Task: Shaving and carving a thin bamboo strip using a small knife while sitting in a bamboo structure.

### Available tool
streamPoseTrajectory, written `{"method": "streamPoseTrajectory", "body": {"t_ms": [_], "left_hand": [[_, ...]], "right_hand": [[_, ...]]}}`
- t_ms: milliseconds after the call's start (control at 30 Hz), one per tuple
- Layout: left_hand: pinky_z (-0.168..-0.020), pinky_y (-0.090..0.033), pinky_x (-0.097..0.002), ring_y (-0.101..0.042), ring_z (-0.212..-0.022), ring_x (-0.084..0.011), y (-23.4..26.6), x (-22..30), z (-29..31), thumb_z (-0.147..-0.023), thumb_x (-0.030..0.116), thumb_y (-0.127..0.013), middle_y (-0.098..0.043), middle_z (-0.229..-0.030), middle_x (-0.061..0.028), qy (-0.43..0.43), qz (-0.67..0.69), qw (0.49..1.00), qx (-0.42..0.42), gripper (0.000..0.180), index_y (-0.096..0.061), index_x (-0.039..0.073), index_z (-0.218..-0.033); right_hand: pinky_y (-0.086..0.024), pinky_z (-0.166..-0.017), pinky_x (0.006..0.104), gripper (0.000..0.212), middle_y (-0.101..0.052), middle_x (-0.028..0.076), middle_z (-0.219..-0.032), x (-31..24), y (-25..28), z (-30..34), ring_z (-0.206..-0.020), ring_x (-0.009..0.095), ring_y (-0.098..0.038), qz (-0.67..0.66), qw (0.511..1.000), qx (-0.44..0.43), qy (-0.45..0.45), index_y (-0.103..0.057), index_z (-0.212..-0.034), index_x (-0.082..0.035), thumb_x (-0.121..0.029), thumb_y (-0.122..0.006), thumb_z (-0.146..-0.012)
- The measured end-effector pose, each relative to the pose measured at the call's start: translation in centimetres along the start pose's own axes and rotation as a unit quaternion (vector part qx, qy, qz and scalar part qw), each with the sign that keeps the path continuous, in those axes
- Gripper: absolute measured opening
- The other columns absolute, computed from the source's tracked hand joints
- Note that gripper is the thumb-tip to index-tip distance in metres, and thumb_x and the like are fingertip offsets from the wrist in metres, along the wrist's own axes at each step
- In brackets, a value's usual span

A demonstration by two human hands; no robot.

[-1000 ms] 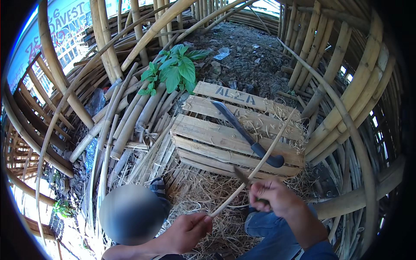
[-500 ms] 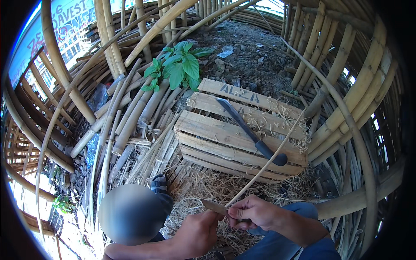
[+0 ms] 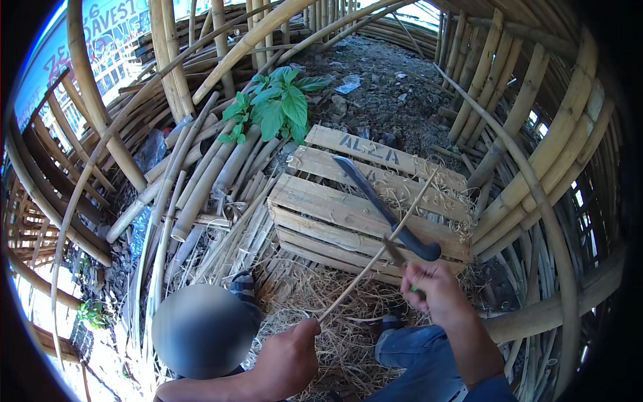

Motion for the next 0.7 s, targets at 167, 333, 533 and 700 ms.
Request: {"method": "streamPoseTrajectory", "body": {"t_ms": [167,333,533,700], "left_hand": [[-0.054,-0.045,-0.0415,-0.058,-0.065,-0.0381,0.0,1.6,-0.7,-0.079,-0.003,-0.049,-0.057,-0.069,-0.0225,-0.024,-0.015,0.999,0.022,0.011,-0.055,-0.001,-0.087],[-0.049,-0.042,-0.0388,-0.055,-0.056,-0.0348,-0.1,1.8,-0.6,-0.079,-0.004,-0.052,-0.054,-0.064,-0.0206,-0.006,0.084,0.996,0.010,0.006,-0.057,-0.002,-0.081],[-0.048,-0.041,-0.0386,-0.053,-0.052,-0.0343,0.0,2.4,-0.7,-0.079,-0.005,-0.053,-0.052,-0.061,-0.0218,-0.034,0.113,0.992,0.048,0.005,-0.058,-0.003,-0.080],[-0.049,-0.041,-0.0327,-0.053,-0.055,-0.0207,-0.2,1.5,-0.8,-0.084,0.000,-0.051,-0.054,-0.063,-0.0147,-0.020,0.068,0.997,0.009,0.010,-0.058,-0.004,-0.089]], "right_hand": [[-0.029,-0.041,0.0200,0.031,-0.049,0.001,-0.057,2.8,-5.3,1.8,-0.047,0.005,-0.041,0.007,0.979,-0.192,-0.063,-0.060,-0.076,0.000,-0.022,-0.048,-0.093],[-0.031,-0.046,0.0196,0.031,-0.050,0.000,-0.058,3.3,-5.6,1.1,-0.051,0.005,-0.043,0.020,0.963,-0.249,-0.104,-0.061,-0.078,0.000,-0.025,-0.050,-0.092],[-0.032,-0.046,0.0191,0.030,-0.053,0.002,-0.060,3.2,-5.3,1.0,-0.051,0.006,-0.043,0.017,0.964,-0.246,-0.097,-0.062,-0.080,0.002,-0.025,-0.052,-0.092],[-0.031,-0.044,0.0208,0.028,-0.053,0.003,-0.060,2.1,-4.9,1.0,-0.049,0.006,-0.041,0.015,0.979,-0.185,-0.080,-0.062,-0.079,0.003,-0.021,-0.053,-0.091]]}}
Point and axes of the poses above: each hand's wrist, its own z-axis away from the middle knuckle, its own y-axis out of the back of the hand, x = y × z, the point moved 1 cm from there along -z, towards the middle knuckle
